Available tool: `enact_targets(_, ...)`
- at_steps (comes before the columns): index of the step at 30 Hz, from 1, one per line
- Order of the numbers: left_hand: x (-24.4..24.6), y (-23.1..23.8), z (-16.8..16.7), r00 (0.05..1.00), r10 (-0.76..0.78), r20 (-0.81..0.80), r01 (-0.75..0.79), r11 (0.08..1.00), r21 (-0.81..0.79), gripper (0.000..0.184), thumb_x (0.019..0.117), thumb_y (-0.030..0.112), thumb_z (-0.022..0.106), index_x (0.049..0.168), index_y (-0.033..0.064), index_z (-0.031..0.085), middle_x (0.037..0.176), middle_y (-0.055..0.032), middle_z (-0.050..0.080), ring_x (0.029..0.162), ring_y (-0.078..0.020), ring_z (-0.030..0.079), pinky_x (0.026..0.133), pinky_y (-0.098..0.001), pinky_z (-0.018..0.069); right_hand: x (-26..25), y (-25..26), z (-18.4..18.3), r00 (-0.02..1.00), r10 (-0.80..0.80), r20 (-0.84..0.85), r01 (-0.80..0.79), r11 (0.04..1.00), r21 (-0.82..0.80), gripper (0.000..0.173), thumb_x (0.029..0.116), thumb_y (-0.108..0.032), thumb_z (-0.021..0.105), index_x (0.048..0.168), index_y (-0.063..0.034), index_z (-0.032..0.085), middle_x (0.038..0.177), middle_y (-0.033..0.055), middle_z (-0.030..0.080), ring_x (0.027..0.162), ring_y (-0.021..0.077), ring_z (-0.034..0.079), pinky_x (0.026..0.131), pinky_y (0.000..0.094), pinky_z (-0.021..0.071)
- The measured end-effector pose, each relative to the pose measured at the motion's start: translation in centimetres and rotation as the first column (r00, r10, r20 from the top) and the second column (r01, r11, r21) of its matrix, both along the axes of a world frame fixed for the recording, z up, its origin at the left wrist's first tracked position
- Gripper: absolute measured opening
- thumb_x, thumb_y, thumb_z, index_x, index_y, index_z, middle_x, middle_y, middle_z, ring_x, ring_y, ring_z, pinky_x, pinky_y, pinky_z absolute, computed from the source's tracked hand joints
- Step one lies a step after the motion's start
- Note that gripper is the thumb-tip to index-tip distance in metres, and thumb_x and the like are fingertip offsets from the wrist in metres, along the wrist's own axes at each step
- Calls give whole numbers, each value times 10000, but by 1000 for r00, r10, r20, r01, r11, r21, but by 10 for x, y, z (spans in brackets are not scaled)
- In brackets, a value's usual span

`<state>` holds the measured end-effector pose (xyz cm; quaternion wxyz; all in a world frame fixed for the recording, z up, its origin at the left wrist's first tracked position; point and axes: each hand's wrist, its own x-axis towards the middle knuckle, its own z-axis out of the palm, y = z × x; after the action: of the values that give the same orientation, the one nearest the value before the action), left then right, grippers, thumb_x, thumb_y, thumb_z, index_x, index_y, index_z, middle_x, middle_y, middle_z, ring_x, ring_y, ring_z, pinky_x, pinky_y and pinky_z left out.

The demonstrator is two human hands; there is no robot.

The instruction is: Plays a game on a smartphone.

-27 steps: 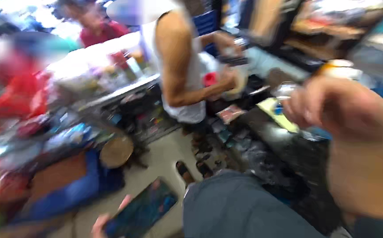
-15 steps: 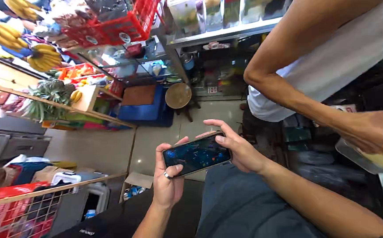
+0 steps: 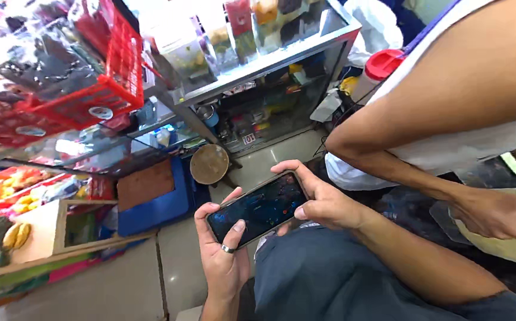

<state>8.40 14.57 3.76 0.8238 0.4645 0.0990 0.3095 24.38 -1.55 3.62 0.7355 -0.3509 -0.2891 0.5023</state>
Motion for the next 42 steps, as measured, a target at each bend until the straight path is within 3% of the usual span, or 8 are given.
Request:
enact_targets(3, -13, 37, -1, 998, -55, 23, 56, 998, -14, 440, 902, -17, 648, 1280, 148, 495, 1371, -217, 609, 1259, -356, 618, 969, -474, 574, -17, 30, -2, 999, -25, -25, 26, 999, 27, 656, 896, 17, 560, 1478, -211, 360, 1364, 161, 570, 1155, 349, 658, 820, 539, 629)
enact_targets(8, -39, 76, -4, 956, -284, 71, 288, 957, -43, 669, 847, -3, 723, 1407, 238, 449, 1510, -161, 507, 1327, -347, 561, 1023, -486, 534, -44, 53, 0, 995, -88, -53, 89, 996, 15, 664, 906, 21, 549, 1492, -232, 366, 1348, 161, 581, 1128, 334, 675, 798, 511, 640)
enact_targets(12, -41, 81, -6, 980, -197, 19, 197, 980, 8, 611, 829, -27, 742, 1330, 192, 471, 1428, -185, 573, 1302, -345, 585, 1003, -475, 553, -60, 58, 2, 990, -136, -32, 136, 991, 3, 702, 891, 32, 556, 1507, -224, 337, 1374, 149, 561, 1174, 321, 651, 854, 513, 626)
enact_targets(15, -39, 73, -3, 993, -114, -25, 114, 993, 4, 514, 868, -1, 722, 1291, 156, 476, 1376, -198, 605, 1269, -330, 613, 981, -456, 569, -60, 56, 2, 979, -179, 96, 185, 981, -60, 747, 854, 19, 562, 1533, -181, 325, 1367, 121, 574, 1193, 222, 626, 979, 408, 562)
enact_targets(20, -40, 59, 13, 996, -81, -40, 81, 997, 15, 547, 847, -30, 739, 1288, 140, 464, 1372, -203, 610, 1257, -332, 623, 973, -448, 575, -58, 49, 2, 981, -171, 89, 170, 985, 12, 732, 848, 27, 567, 1514, -165, 334, 1374, 110, 569, 1209, 208, 616, 1016, 403, 542)
enact_targets(26, -39, 55, 8, 986, -65, -155, 76, 995, 64, 623, 801, 13, 801, 1300, 144, 452, 1345, -199, 616, 1224, -327, 636, 949, -453, 585, -60, 42, -16, 980, -193, 48, 194, 981, -26, 731, 842, 32, 576, 1496, -223, 370, 1307, 83, 613, 1145, 176, 650, 963, 363, 571)
enact_targets(36, -47, 88, 9, 948, -317, -31, 318, 946, 68, 674, 804, 1, 754, 1368, 206, 447, 1458, -163, 545, 1290, -320, 585, 1010, -468, 537, -89, 62, -1, 840, -449, 304, 511, 843, -167, 811, 780, -85, 820, 1473, -212, 418, 1295, 74, 624, 1119, 189, 671, 923, 350, 611)
enact_targets(42, -55, 116, 7, 924, -382, -7, 382, 924, 28, 642, 809, -38, 689, 1353, 213, 460, 1458, -159, 547, 1286, -315, 588, 1004, -463, 536, -102, 81, 1, 849, -449, 280, 503, 848, -167, 784, 813, -106, 795, 1481, -232, 406, 1271, 79, 635, 1098, 193, 678, 906, 344, 611)
